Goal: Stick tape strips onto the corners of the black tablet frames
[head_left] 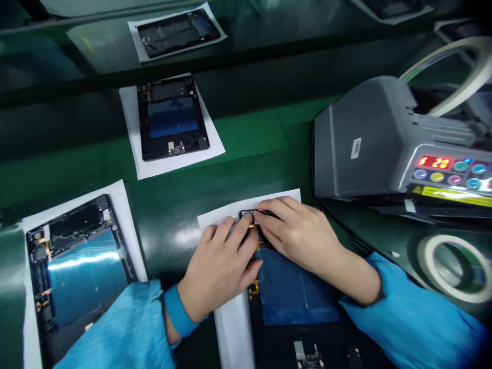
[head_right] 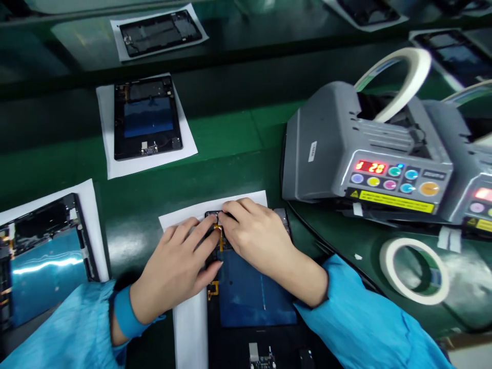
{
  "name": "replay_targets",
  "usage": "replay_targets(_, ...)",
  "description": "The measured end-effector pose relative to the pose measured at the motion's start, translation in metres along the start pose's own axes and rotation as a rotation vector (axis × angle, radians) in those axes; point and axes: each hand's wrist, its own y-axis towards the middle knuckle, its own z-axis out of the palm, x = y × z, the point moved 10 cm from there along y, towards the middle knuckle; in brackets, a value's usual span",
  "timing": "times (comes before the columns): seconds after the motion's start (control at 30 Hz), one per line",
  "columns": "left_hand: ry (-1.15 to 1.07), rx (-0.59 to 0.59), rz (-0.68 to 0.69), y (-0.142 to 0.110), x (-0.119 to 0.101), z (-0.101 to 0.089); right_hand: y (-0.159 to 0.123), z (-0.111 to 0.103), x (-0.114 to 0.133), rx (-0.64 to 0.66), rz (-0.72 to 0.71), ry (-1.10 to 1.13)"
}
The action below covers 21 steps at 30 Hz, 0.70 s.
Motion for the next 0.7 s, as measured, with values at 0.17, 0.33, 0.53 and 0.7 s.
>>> replay_targets(0.17, -0.026, -0.001, -0.024, 0.000, 0.003, 0.000, -0.002, 0.006, 0.012, 0.096, -0.087, -0.106)
replay_targets(0.33, -0.023, 0.015, -0.038, 0.004, 0.004, -0.002, -0.044, -0.014, 0.021, 0.030, -0.143, 0.092)
replay_targets(0.53, 0.054, 0.053, -0.011, 0.012, -0.002, -0.002, -0.143, -0.080, -0.037, -0.296, 0.187, -0.086)
replay_targets(0.7, 0.149, 0.001, 0.023, 0.020, -0.006, -0.009, -0.151, -0.102, -0.080, -0.463, 0.271, -0.398)
